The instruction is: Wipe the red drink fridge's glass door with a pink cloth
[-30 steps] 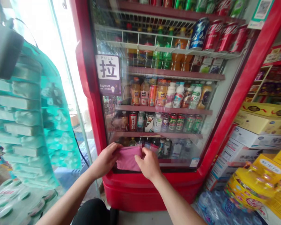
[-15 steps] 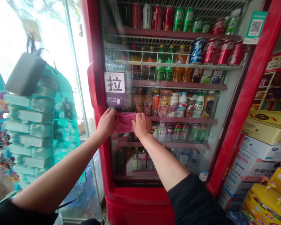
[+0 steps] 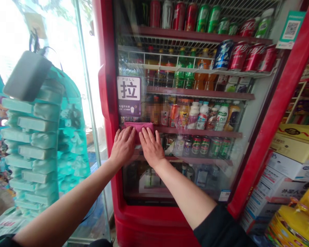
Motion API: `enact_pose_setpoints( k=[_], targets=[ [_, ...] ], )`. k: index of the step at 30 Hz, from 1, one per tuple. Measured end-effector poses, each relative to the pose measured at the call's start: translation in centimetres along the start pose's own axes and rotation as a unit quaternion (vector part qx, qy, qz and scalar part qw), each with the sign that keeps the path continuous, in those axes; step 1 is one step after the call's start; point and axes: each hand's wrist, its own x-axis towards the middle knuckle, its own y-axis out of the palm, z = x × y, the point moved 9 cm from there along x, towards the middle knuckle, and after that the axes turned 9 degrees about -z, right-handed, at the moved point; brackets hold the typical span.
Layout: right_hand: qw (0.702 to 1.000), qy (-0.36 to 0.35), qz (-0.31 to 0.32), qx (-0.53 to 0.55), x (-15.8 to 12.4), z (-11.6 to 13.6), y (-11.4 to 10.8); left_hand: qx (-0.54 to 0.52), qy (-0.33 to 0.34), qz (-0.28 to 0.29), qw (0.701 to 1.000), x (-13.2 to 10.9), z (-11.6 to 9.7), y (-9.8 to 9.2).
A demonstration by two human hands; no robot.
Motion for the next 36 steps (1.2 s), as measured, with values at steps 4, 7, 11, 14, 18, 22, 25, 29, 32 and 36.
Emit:
enact_pose_setpoints(
  k=[4,7,11,14,18,22,25,29,32,36],
  targets=[
    [0.999,-0.01,0.03,0.02,0.1,0.2,1.6,0.006,0.002,0.005,1.0,-1.8,-0.3,0.2],
    [0.998,-0.018,0.045,0.032,1.5,1.0,2.4,0.011,-0.004,0.001,1.0,-1.5,0.6,-0.5],
    [0.998,-0.028,0.049,0.042,3.4,2.3,3.3,0.011,-0.006,-0.012,1.0,-0.9,2.2,-1.5],
    [0.997,-0.029,0.043,0.049,4.0,2.5,3.7,0.021,0.001,-0.013,1.0,-0.7,2.7,-1.7],
    [0.997,-0.035,0.042,0.053,3.8,1.9,3.9,0.051,-0.005,-0.012,0.999,-0.7,2.5,-1.3],
    [0.997,-0.043,0.048,0.041,3.3,0.9,3.5,0.066,-0.024,-0.007,0.998,-0.6,1.7,-0.7],
    [0.998,-0.039,0.047,0.031,2.6,-0.5,3.0,0.07,-0.016,-0.006,0.997,-0.3,0.2,-0.1],
    [0.999,-0.029,0.035,0.012,0.9,-3.1,2.4,0.069,-0.002,0.006,0.998,0.2,-2.4,1.1],
    [0.999,-0.023,0.031,-0.013,-0.7,-5.5,1.7,0.056,0.008,0.012,0.998,0.8,-4.8,2.2],
    [0.998,-0.004,0.038,-0.048,-2.8,-9.1,0.1,0.029,0.026,0.007,0.999,1.7,-8.6,3.5]
  ],
)
